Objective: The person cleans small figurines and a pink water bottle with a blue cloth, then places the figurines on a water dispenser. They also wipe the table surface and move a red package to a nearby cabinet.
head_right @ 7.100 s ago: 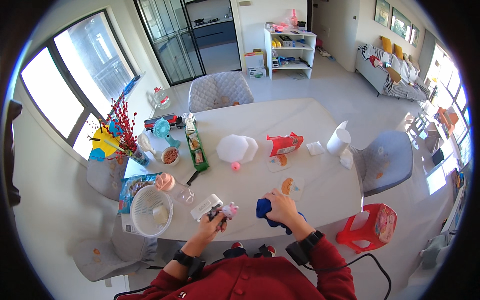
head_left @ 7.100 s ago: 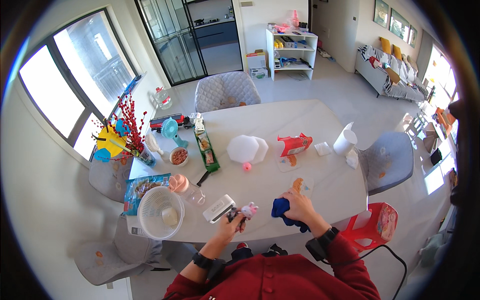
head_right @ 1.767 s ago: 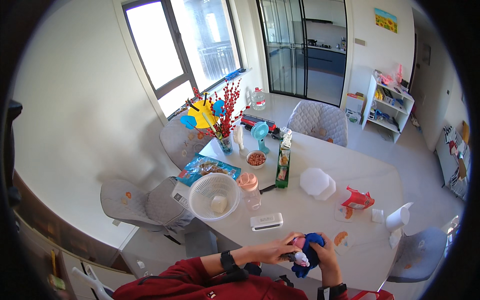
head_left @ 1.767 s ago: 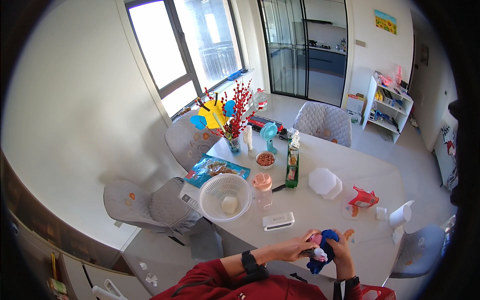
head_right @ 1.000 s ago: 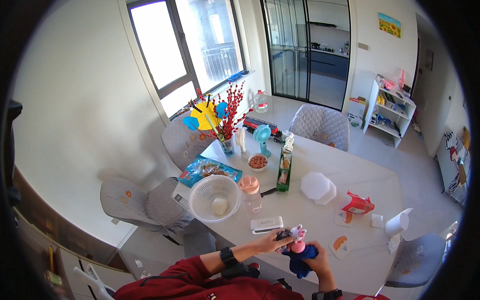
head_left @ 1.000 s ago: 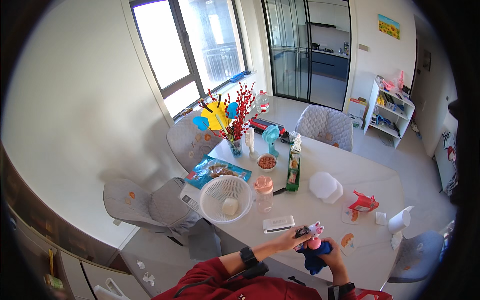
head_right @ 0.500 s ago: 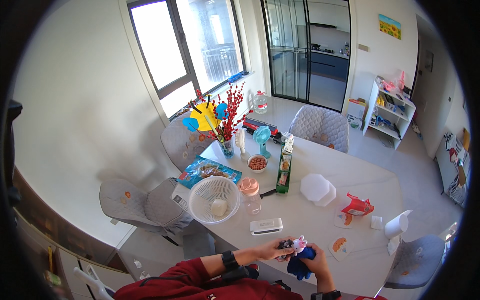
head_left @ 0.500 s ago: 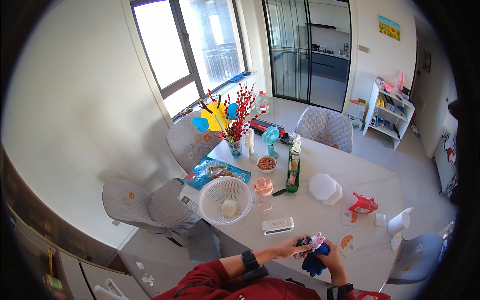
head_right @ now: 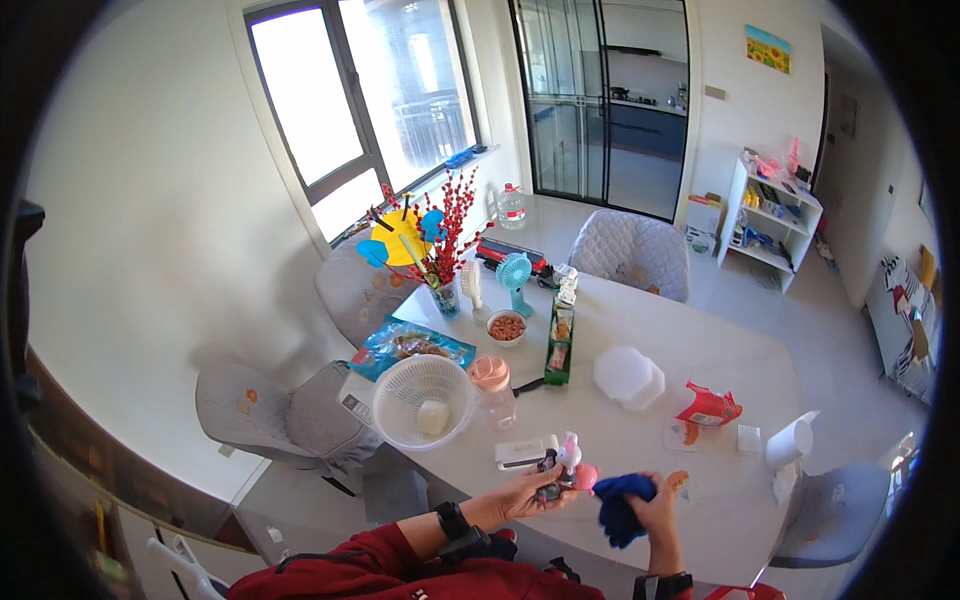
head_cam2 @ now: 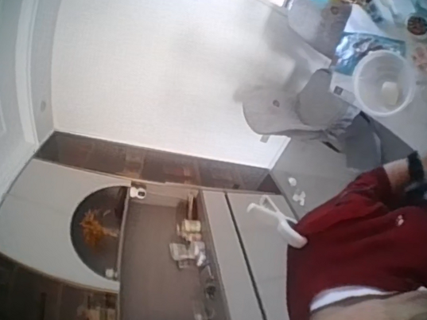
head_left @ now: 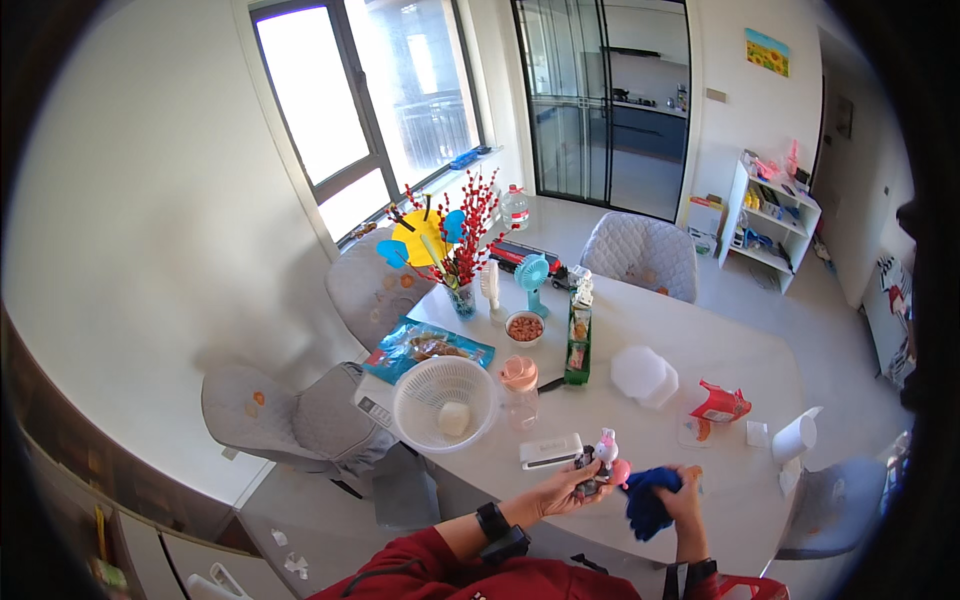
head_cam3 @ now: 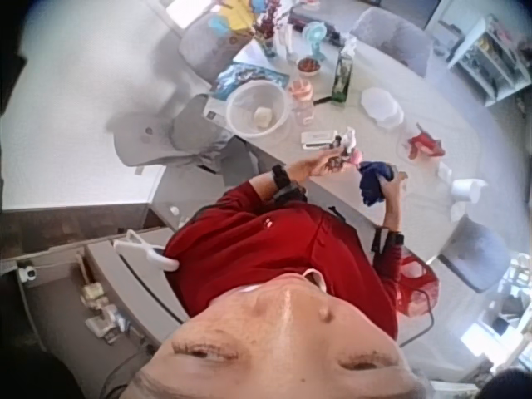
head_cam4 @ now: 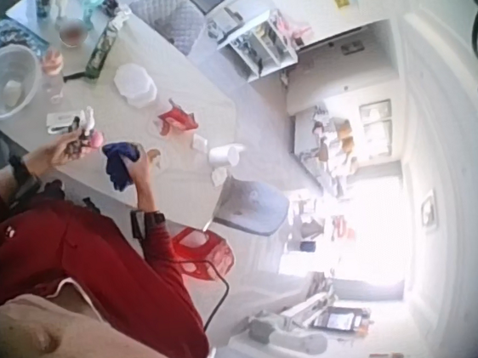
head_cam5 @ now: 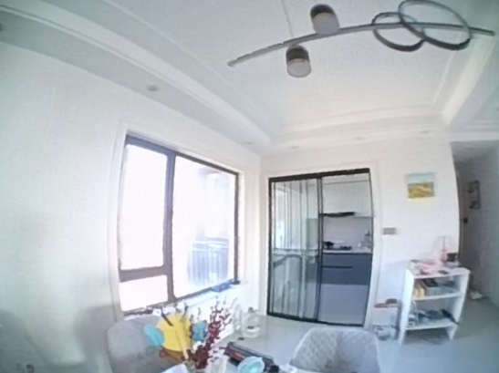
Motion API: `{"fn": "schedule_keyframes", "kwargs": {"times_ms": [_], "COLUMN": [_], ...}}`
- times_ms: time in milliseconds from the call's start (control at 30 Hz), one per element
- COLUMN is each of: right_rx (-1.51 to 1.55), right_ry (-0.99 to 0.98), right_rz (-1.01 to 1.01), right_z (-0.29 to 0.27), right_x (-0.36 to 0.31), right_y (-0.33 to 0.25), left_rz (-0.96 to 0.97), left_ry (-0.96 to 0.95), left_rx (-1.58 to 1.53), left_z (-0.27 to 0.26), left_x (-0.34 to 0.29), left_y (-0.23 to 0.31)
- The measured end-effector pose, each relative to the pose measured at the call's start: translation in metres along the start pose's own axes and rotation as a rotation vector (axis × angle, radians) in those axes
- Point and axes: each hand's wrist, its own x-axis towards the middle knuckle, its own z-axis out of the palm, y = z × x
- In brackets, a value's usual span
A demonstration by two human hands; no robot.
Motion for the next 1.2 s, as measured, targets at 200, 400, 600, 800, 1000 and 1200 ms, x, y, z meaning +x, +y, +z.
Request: {"fn": "schedule_keyframes", "kwargs": {"times_ms": [200,400,600,800,1000,1200], "right_rx": [-0.409,0.127,-0.096,-0.333,-0.007,0.146], "right_ry": [0.130,0.340,0.613,0.905,1.085,1.290], "right_rz": [-0.165,-0.094,-0.282,-0.194,0.091,0.176], "right_z": [-0.032,-0.047,-0.064,-0.027,0.048,0.104], "right_x": [-0.016,-0.090,-0.181,-0.268,-0.344,-0.464], "right_y": [0.005,-0.017,-0.046,-0.046,-0.050,-0.067], "left_rz": [-0.172,-0.350,-0.773,-1.184,-1.434,-1.736], "left_ry": [0.015,-0.028,-0.037,-0.090,-0.271,-0.412], "left_rx": [-0.407,-0.603,-0.601,-0.252,-0.020,0.268], "left_z": [0.009,0.055,0.094,0.088,0.083,0.118], "left_x": [0.017,0.047,0.058,0.040,-0.004,-0.078], "left_y": [-0.018,-0.057,-0.109,-0.150,-0.185,-0.257]}}
